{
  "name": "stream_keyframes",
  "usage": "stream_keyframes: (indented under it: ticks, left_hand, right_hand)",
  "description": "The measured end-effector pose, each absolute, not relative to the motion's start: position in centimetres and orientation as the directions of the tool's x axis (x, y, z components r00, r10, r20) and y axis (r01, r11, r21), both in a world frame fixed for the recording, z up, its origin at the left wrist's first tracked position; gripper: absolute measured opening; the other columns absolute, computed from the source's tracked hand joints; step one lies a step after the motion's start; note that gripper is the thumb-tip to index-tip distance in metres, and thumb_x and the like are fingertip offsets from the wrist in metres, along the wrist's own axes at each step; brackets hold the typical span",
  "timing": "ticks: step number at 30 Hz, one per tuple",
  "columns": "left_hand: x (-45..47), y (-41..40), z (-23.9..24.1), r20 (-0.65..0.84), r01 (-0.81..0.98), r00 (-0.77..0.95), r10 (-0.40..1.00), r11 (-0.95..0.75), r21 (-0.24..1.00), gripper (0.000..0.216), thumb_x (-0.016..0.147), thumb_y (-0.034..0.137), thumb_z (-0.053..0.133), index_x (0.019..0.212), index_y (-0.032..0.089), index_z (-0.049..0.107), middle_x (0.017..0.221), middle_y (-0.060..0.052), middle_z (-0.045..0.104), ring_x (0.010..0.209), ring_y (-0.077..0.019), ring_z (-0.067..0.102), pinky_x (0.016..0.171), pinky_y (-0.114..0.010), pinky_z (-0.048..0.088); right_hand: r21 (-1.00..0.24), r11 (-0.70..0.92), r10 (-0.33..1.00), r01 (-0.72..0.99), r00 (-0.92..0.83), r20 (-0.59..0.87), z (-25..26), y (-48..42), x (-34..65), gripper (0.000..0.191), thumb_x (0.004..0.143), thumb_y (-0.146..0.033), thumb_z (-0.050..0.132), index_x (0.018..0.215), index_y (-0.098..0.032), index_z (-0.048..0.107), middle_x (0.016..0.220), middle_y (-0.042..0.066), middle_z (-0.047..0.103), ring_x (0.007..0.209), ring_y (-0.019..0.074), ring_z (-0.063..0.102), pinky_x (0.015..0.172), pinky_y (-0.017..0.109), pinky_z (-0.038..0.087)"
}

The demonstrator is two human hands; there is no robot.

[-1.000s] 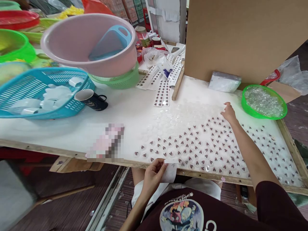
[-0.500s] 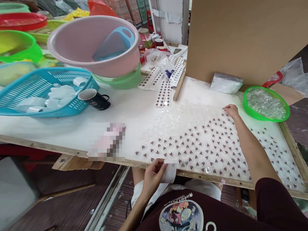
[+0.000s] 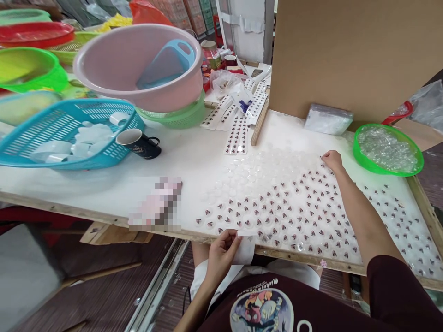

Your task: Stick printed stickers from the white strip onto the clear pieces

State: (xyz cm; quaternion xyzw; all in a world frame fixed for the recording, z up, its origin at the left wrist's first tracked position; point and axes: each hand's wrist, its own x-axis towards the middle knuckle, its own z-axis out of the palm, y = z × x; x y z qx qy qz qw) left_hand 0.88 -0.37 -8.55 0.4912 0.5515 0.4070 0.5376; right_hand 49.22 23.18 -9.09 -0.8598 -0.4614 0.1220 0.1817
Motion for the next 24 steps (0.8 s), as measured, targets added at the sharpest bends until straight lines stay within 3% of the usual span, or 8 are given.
stream_keyframes:
  ticks: [7, 18, 24]
  left_hand:
    - [0.8, -0.3, -8.4, -0.200, 0.111, 0.068, 0.978, 0.191, 0.975, 0.030, 0.080, 0.045, 0.070, 0.079, 0.015, 0.064, 0.067, -0.001, 0.061, 0.061, -0.0135, 0.054, 0.057, -0.022, 0.040]
    - [1.0, -0.3, -8.2, -0.205, 0.113, 0.065, 0.977, 0.196, 0.974, 0.031, 0.081, 0.047, 0.070, 0.080, 0.016, 0.064, 0.067, -0.001, 0.062, 0.062, -0.0145, 0.055, 0.057, -0.022, 0.041]
    - [0.9, -0.3, -8.4, -0.194, 0.103, 0.065, 0.979, 0.187, 0.977, 0.029, 0.081, 0.044, 0.070, 0.080, 0.016, 0.064, 0.067, -0.001, 0.062, 0.061, -0.0136, 0.054, 0.057, -0.022, 0.040]
  right_hand:
    - [-0.413, -0.499, 0.846, 0.762, 0.532, -0.040, -8.9, 23.2, 49.5, 0.004, 0.071, -0.016, 0.068, 0.073, -0.018, 0.071, 0.086, 0.008, 0.077, 0.087, 0.0221, 0.070, 0.080, 0.027, 0.052]
    - [-0.441, -0.439, 0.878, 0.783, 0.478, -0.025, -8.2, 22.8, 49.0, 0.013, 0.067, -0.008, 0.067, 0.073, -0.020, 0.065, 0.088, 0.005, 0.075, 0.086, 0.0186, 0.068, 0.078, 0.024, 0.051]
    - [-0.444, -0.432, 0.886, 0.785, 0.461, -0.047, -7.7, 22.7, 48.5, 0.010, 0.069, -0.020, 0.074, 0.069, -0.019, 0.064, 0.083, 0.005, 0.074, 0.080, 0.0185, 0.067, 0.074, 0.026, 0.051]
